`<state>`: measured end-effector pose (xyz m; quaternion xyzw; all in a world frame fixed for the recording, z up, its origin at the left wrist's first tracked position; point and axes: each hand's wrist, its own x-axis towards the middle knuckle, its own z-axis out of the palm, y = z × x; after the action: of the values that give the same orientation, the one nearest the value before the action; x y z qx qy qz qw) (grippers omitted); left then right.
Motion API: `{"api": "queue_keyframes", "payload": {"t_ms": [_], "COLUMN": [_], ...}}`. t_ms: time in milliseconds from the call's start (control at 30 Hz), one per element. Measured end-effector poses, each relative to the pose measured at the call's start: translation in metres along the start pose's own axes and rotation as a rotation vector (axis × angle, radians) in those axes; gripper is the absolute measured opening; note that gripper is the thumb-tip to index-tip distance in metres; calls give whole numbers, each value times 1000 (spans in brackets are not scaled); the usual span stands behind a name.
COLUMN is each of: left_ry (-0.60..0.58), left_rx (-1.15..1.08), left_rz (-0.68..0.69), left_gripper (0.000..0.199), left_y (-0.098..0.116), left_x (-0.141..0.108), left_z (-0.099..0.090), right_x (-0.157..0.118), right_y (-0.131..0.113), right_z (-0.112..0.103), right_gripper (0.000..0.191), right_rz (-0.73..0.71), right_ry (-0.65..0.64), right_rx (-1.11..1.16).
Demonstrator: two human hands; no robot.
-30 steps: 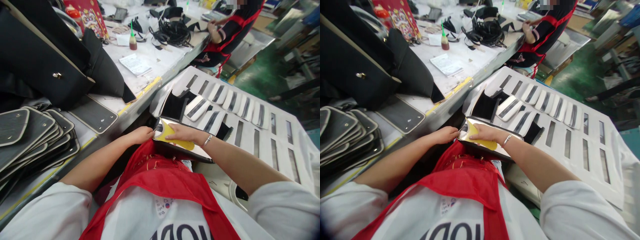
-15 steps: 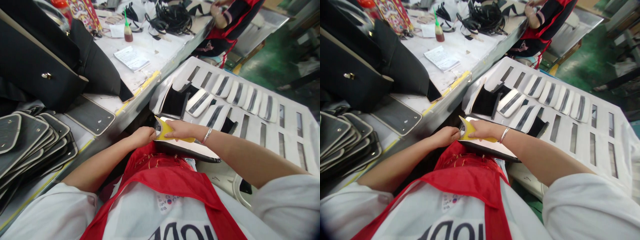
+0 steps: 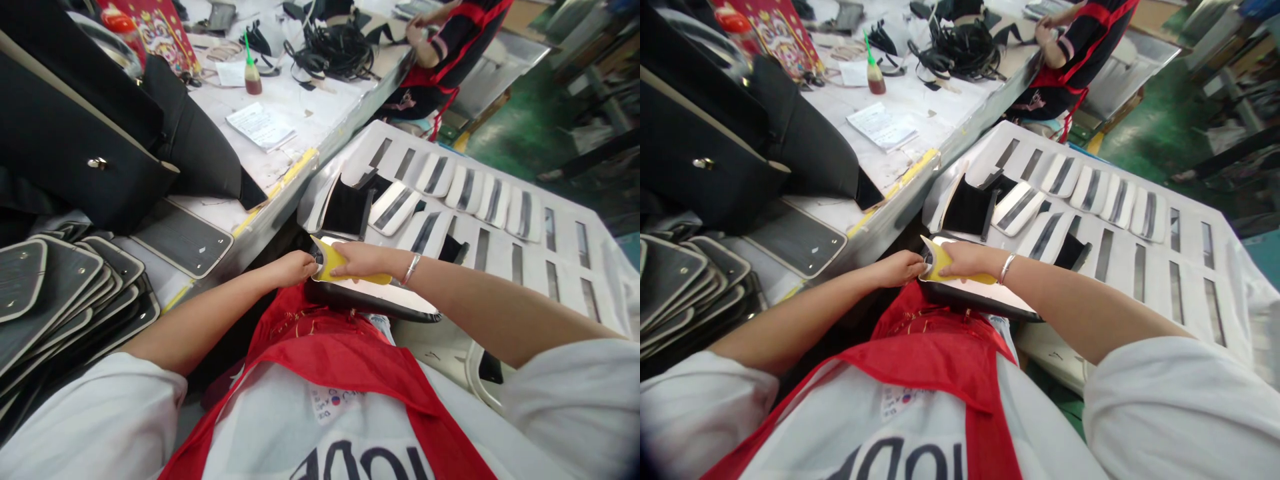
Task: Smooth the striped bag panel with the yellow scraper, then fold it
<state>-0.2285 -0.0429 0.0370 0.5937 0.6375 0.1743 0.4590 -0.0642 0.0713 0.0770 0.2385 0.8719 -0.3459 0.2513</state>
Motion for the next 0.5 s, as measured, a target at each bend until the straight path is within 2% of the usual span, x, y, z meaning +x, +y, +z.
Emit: {"api": "queue_keyframes", "payload": {"t_ms": [67, 133, 200, 267, 333, 400, 500], "left_ry": [-128, -260, -332, -302, -213, -115, 29], "left_rx": [-90, -305, -572, -764, -824, -759, -508], "left_rz": [-1, -23, -66, -89, -78, -61, -31], "left_gripper": [34, 43, 53, 59, 61, 58, 51], "left_y": [-8, -22, -39, -50, -53, -48, -39], "left_x": [2, 3, 2, 0, -3, -4, -5], "left_z": [-5, -4, 4, 18, 29, 34, 30], "right_x": [-2, -4, -5, -6, -5, -4, -2], "right_y": [-2, -4, -5, -4, -2, -2, -4], "right_z": [0, 0, 1, 2, 2, 1, 0], "right_gripper": [32, 30, 29, 29, 30, 32, 32], "right_rz": [2, 1, -1, 2, 8, 13, 26], "right_ry": [-2, 3, 17, 17, 12, 9, -4], "right_rx": [15, 36, 32, 33, 38, 35, 17]}}
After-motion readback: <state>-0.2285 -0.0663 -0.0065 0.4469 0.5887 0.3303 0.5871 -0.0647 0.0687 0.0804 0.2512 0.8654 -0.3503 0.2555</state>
